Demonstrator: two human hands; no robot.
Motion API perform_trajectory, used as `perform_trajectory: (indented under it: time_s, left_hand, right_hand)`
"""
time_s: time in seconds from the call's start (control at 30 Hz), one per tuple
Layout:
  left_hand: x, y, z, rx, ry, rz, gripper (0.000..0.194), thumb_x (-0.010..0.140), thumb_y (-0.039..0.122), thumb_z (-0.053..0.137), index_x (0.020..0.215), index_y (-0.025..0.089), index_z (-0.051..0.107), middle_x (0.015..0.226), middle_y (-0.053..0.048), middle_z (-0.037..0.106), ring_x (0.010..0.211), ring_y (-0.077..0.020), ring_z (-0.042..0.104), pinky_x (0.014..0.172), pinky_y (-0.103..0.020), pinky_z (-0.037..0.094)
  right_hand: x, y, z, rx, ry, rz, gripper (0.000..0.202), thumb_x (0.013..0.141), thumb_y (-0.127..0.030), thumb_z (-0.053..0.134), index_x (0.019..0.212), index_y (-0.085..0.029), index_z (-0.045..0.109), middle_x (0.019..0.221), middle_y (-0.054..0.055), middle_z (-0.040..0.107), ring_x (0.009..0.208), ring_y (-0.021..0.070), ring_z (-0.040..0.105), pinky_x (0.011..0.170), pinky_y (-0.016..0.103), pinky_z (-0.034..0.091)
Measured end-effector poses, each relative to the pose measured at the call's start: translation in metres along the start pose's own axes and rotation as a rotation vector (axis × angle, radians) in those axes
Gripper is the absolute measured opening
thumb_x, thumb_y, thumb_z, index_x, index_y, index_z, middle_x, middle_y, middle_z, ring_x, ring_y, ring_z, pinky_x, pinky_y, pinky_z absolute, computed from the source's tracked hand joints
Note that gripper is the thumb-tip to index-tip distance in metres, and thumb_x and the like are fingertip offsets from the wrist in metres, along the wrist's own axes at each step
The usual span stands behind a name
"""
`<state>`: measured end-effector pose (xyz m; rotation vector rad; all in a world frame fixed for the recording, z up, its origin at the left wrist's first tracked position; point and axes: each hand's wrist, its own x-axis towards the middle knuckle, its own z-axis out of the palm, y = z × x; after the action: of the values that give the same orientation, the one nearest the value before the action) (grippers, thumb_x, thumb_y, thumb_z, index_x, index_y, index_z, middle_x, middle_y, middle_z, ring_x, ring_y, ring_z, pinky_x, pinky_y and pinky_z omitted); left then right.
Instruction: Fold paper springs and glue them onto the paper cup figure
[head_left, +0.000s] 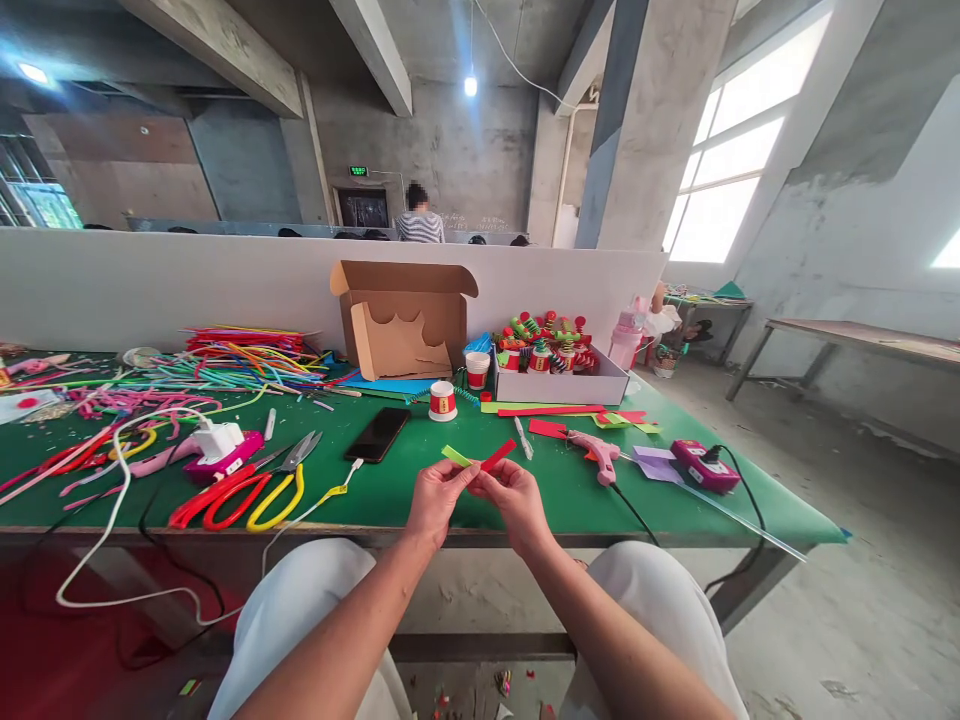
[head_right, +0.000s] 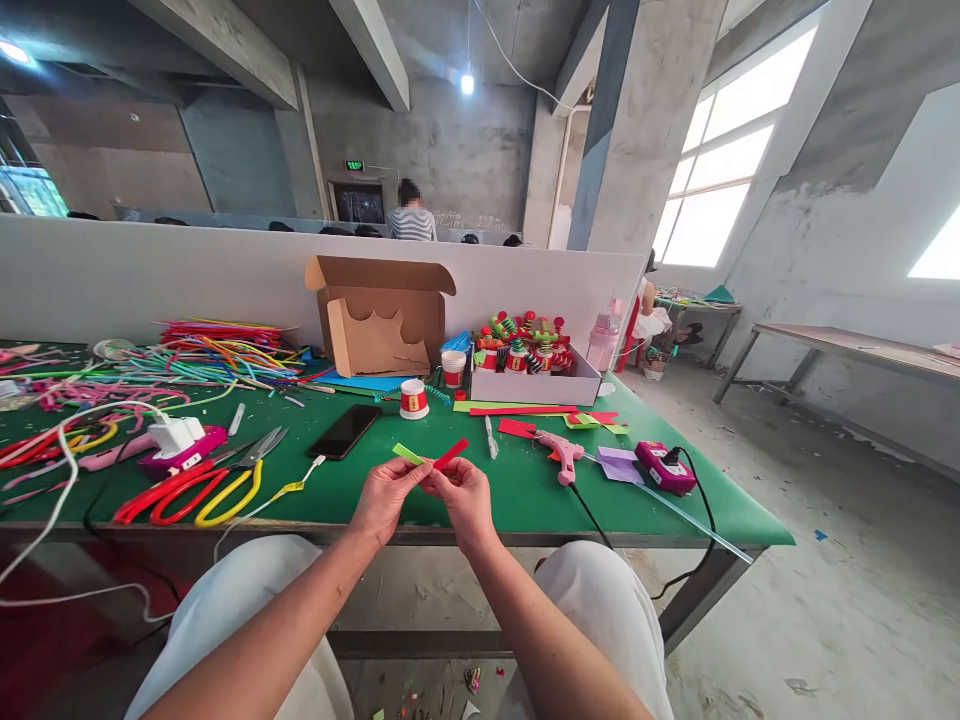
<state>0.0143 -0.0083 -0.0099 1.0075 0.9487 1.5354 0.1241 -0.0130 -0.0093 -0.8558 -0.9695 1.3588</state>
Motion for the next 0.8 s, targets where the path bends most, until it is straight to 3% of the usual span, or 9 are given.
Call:
perform_trajectory:
  time_s: [0.33, 0.63, 0.7, 0.8]
  left_hand:
    - [0.008, 0.008, -0.009, -0.172, 0.083, -0.054, 0.03, 0.046, 0.036, 0.086, 0.051, 0.015, 0.065, 0.053, 0.001, 0.059, 0.057, -0.0111, 0.051, 0.06, -0.026, 0.04]
    - [0.027, 0.025, -0.033, -0.278, 0.293, 0.066, 0.035, 0.044, 0.037, 0.087, 0.064, 0.015, 0.069, 0.065, -0.002, 0.067, 0.063, -0.0114, 0.058, 0.064, -0.026, 0.044]
    - [0.024, 0.023, -0.032, -0.244, 0.268, 0.067, 0.036, 0.049, 0.041, 0.085, 0.066, 0.015, 0.068, 0.065, -0.002, 0.067, 0.061, -0.0105, 0.057, 0.063, -0.025, 0.044]
    - [0.013, 0.013, -0.019, -0.07, 0.055, -0.02, 0.035, 0.055, 0.044, 0.082, 0.069, 0.014, 0.07, 0.068, -0.004, 0.069, 0.063, -0.0121, 0.058, 0.064, -0.026, 0.045]
  right_hand:
    - [-0.004, -0.001, 0.007, 0.005, -0.025, 0.013, 0.031, 0.053, -0.039, 0.084, 0.068, -0.018, 0.066, 0.068, 0.0, 0.068, 0.066, 0.0174, 0.067, 0.073, 0.033, 0.055]
    - [-0.003, -0.003, 0.003, 0.036, -0.004, 0.059, 0.032, 0.051, -0.036, 0.086, 0.067, -0.017, 0.066, 0.065, 0.001, 0.067, 0.064, 0.0162, 0.066, 0.069, 0.029, 0.054]
    - [-0.001, -0.003, 0.0, 0.083, 0.016, 0.079, 0.033, 0.05, -0.036, 0.087, 0.069, -0.016, 0.068, 0.066, 0.0, 0.067, 0.065, 0.0147, 0.065, 0.069, 0.028, 0.054]
    - [0.002, -0.003, -0.002, 0.203, 0.024, 0.105, 0.035, 0.046, -0.034, 0.089, 0.07, -0.017, 0.07, 0.07, 0.0, 0.068, 0.066, 0.0127, 0.064, 0.072, 0.027, 0.053]
